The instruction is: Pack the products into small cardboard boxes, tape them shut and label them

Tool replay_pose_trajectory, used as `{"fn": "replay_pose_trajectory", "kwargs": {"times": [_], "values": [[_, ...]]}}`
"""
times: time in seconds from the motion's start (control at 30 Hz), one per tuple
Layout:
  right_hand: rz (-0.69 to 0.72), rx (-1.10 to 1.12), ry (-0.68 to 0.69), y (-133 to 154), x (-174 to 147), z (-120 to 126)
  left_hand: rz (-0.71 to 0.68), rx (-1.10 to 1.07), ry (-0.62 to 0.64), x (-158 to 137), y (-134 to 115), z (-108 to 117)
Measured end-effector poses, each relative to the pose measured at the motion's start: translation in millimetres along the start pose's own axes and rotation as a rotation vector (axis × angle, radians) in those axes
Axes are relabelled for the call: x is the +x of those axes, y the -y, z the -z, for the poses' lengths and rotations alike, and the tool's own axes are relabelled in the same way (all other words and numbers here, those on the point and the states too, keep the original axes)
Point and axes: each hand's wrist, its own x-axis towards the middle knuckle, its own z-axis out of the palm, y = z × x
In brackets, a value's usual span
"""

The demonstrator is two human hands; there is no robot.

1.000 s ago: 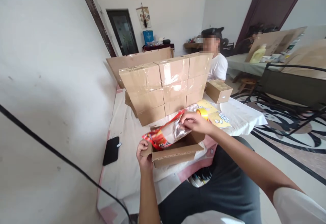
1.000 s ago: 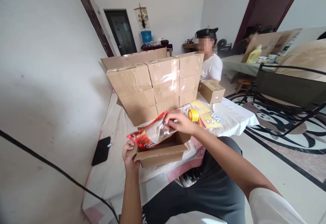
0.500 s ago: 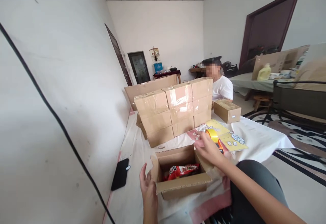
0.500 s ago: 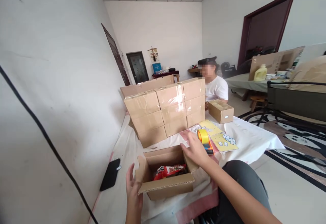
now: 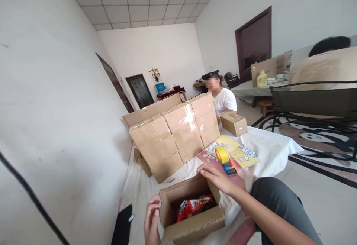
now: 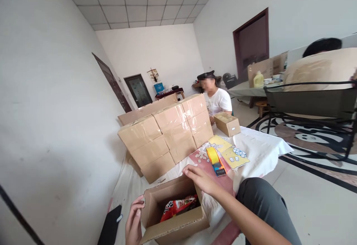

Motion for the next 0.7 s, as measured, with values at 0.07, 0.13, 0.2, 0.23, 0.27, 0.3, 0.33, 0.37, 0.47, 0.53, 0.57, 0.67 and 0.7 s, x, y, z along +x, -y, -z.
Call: {"fn": "replay_pose_trajectory", "kwargs": {"times": [0.07, 0.13, 0.2, 0.23, 0.27, 0.3, 0.33, 0.37, 0.47, 0.53, 0.57, 0.67, 0.7], "values": [[0.006, -0.025, 0.064, 1, 4, -3, -0.039, 0.024, 0.001, 10, 1, 0], [-0.009, -0.053, 0.091, -2, 8, -7, -0.061, 0.078, 0.035, 18, 6, 0], [-0.055, -0.074, 0.085, -10, 15, -10, -0.054, 0.130, 0.039, 25, 13, -1], [-0.080, -0.084, 0.085, -14, 18, -11, -0.045, 0.144, 0.021, 27, 18, -2], [-0.098, -0.101, 0.088, -19, 22, -11, -0.037, 0.147, -0.004, 28, 22, -3], [-0.110, -0.127, 0.092, -23, 26, -11, -0.029, 0.141, -0.029, 28, 26, -5], [-0.118, -0.154, 0.093, -26, 30, -11, -0.024, 0.126, -0.052, 27, 29, -8], [-0.126, -0.175, 0.086, -29, 34, -11, -0.025, 0.108, -0.057, 24, 30, -11], [-0.159, -0.195, 0.033, -32, 44, -12, -0.088, 0.099, 0.025, 15, 25, -21], [-0.201, -0.181, -0.001, -32, 49, -14, -0.137, 0.158, 0.118, 11, 19, -24], [-0.222, -0.175, -0.019, -32, 50, -15, -0.139, 0.194, 0.179, 11, 17, -25], [-0.229, -0.115, -0.066, -32, 50, -16, -0.083, 0.186, 0.345, 15, 21, -22], [-0.199, -0.082, -0.076, -33, 48, -16, -0.080, 0.152, 0.359, 16, 25, -21]]}}
